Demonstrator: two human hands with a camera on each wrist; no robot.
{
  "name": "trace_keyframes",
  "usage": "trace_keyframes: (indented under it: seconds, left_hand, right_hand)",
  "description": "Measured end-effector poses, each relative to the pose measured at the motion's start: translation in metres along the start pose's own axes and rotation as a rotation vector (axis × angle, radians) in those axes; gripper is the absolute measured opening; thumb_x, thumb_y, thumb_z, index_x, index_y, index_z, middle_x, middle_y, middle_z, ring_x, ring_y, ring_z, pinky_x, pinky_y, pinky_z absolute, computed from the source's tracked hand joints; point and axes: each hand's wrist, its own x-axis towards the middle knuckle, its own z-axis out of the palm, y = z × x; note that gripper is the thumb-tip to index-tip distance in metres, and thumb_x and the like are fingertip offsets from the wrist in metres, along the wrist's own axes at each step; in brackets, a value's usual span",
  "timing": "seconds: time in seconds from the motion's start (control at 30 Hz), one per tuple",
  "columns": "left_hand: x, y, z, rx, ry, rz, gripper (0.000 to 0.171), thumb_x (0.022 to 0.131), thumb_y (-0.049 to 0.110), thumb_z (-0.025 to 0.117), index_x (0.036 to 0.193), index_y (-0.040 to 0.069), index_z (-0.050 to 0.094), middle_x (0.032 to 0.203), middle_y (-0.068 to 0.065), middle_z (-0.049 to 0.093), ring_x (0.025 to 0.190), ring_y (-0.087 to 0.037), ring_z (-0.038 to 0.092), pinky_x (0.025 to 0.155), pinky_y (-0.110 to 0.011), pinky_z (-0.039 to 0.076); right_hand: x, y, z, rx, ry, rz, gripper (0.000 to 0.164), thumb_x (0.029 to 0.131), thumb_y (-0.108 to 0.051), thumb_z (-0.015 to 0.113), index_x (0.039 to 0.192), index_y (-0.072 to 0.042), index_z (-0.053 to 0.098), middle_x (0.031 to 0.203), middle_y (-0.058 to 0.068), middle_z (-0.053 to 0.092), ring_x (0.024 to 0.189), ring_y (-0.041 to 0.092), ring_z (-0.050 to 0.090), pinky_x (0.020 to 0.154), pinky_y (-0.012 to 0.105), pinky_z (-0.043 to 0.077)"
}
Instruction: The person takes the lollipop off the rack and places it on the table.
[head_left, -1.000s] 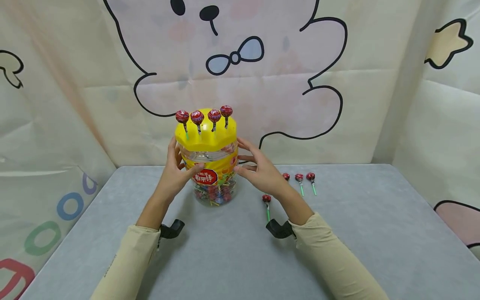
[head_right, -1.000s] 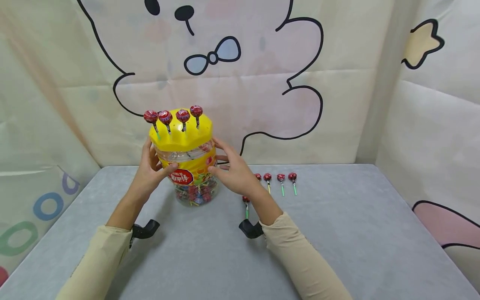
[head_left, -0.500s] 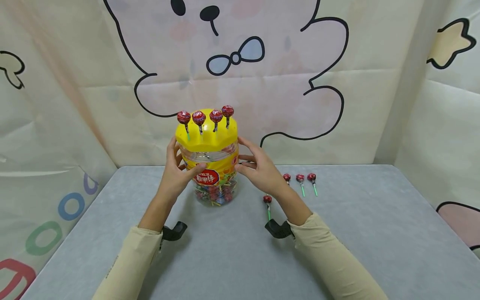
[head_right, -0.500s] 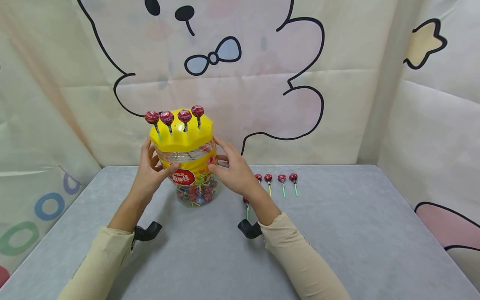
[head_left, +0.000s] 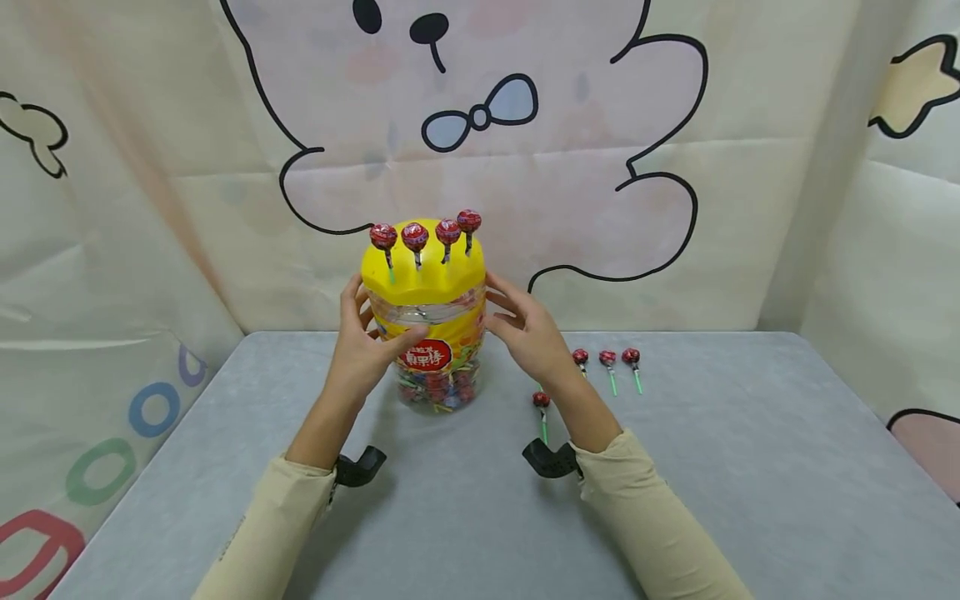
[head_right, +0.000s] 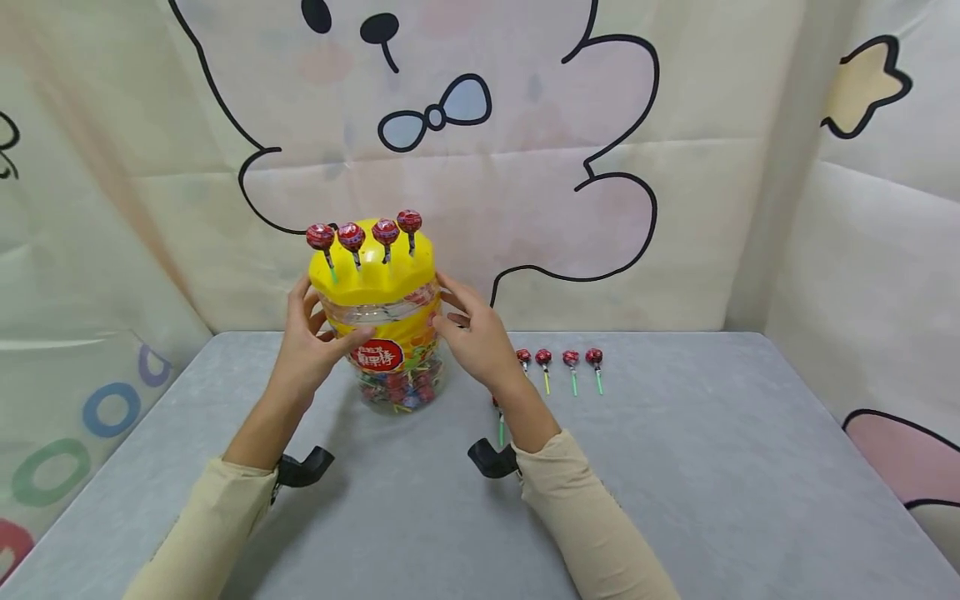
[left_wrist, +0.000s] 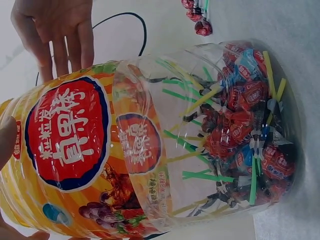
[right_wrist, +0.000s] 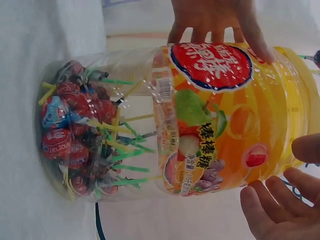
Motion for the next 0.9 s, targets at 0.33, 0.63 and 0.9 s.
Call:
trace_keyframes:
  seconds: [0.33,0.63,0.9]
  left_hand:
    - [0.000,0.003,0.000,-0.015,-0.005,-0.005,0.104,0.085,0.027,0.080,0.157,0.033,0.006,0.163,-0.002,0.018,0.146,-0.027,0.028,0.117,-0.054,0.035]
    - [-0.009,0.007,0.008,-0.006,0.085,-0.026,0.103,0.082,0.031,0.082,0.155,0.036,0.010,0.162,-0.002,0.017,0.148,-0.027,0.024,0.115,-0.058,0.035]
    - [-0.009,0.011,0.007,0.036,0.096,-0.025,0.104,0.081,0.029,0.083,0.154,0.032,0.010,0.162,-0.004,0.018,0.148,-0.028,0.021,0.116,-0.061,0.031]
  right_hand:
    - [-0.005,-0.007,-0.001,-0.026,0.049,-0.016,0.051,0.101,-0.009,0.055,0.150,-0.015,0.044,0.155,0.002,0.045,0.139,0.023,0.047,0.114,0.045,0.041]
    - [0.000,0.004,0.001,0.095,-0.026,-0.012,0.056,0.102,-0.008,0.052,0.155,-0.016,0.036,0.159,0.001,0.038,0.147,0.020,0.036,0.119,0.048,0.034]
    - [0.004,0.009,-0.004,0.144,-0.049,-0.019,0.057,0.102,-0.008,0.051,0.155,-0.016,0.034,0.159,0.003,0.037,0.147,0.023,0.035,0.118,0.055,0.032]
